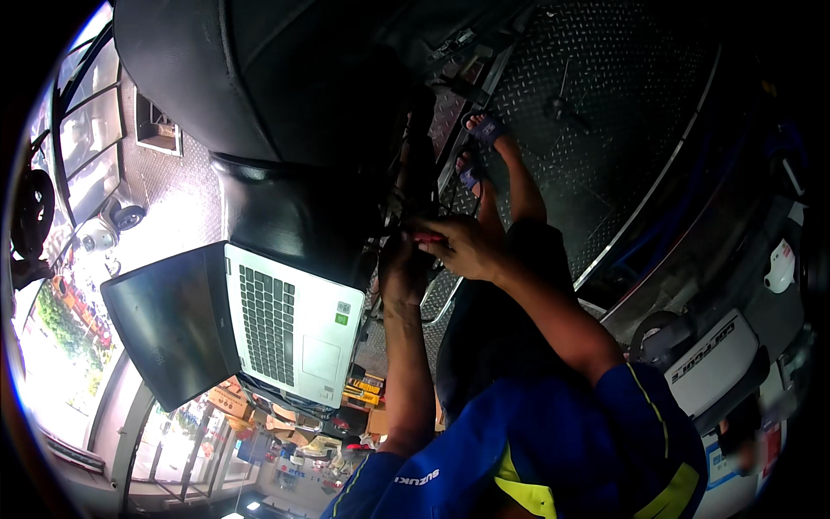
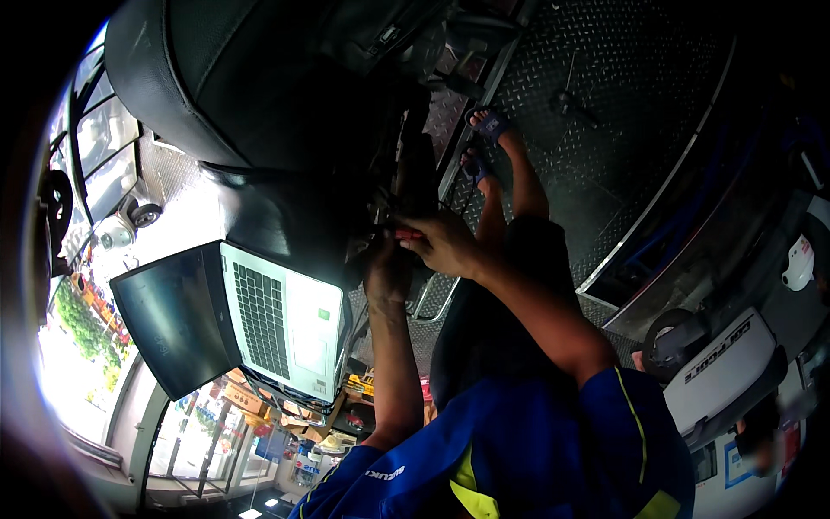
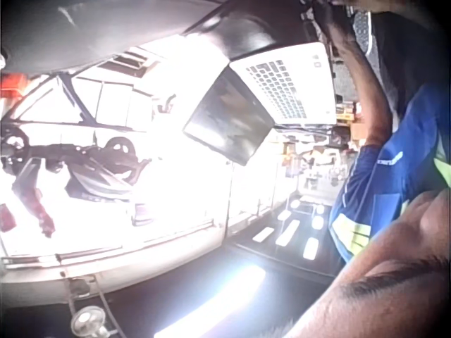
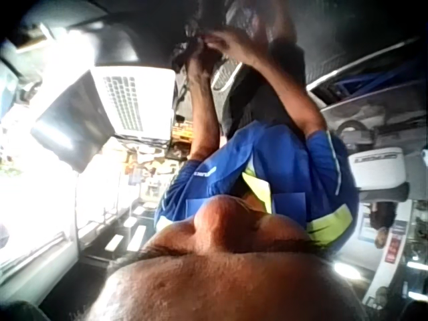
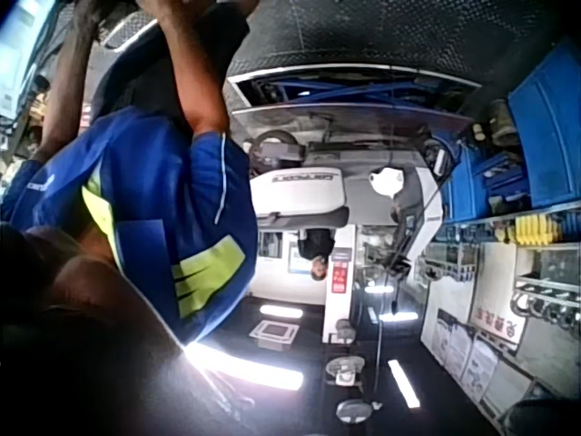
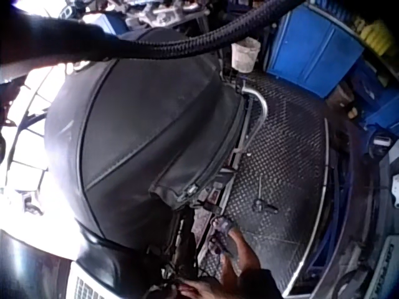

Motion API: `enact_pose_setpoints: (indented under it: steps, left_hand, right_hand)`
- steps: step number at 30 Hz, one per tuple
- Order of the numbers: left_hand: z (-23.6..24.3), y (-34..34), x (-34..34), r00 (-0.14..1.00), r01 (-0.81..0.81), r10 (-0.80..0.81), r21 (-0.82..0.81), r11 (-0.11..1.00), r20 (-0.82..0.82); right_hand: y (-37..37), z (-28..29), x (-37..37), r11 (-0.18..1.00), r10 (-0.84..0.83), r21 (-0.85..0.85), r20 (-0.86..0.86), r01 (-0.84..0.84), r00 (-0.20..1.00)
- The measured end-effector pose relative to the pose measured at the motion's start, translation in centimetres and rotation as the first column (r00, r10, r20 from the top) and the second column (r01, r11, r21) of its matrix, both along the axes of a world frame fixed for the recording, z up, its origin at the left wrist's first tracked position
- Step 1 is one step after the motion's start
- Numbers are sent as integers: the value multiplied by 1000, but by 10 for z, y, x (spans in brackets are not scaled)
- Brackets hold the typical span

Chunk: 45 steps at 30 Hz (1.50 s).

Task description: The person uses a power tool to remove a side panel from a motorcycle, then uses a screwdriver to work on internal components while referencing a laptop computer.

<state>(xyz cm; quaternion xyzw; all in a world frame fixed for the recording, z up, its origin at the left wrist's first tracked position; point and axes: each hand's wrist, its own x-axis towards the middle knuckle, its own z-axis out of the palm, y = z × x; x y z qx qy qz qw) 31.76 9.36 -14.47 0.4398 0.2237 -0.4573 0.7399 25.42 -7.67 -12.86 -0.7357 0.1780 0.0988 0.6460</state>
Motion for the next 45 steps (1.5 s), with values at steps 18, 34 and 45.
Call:
enact_pose_setpoints:
  steps: [18,34,45]
  left_hand:
    - [-31,3,-16,925,-307,268,-113,945,-269]
    - [-36,9,-14,976,-198,180,-159,967,-122]
    - [-33,0,-19,949,-307,301,-55,950,-100]
  right_hand:
    - [20,13,-20,927,-374,5,41,374,926]
    - [37,-14,-21,341,-401,638,-565,690,721]
    - [48,-9,-13,362,-456,563,-588,743,668]
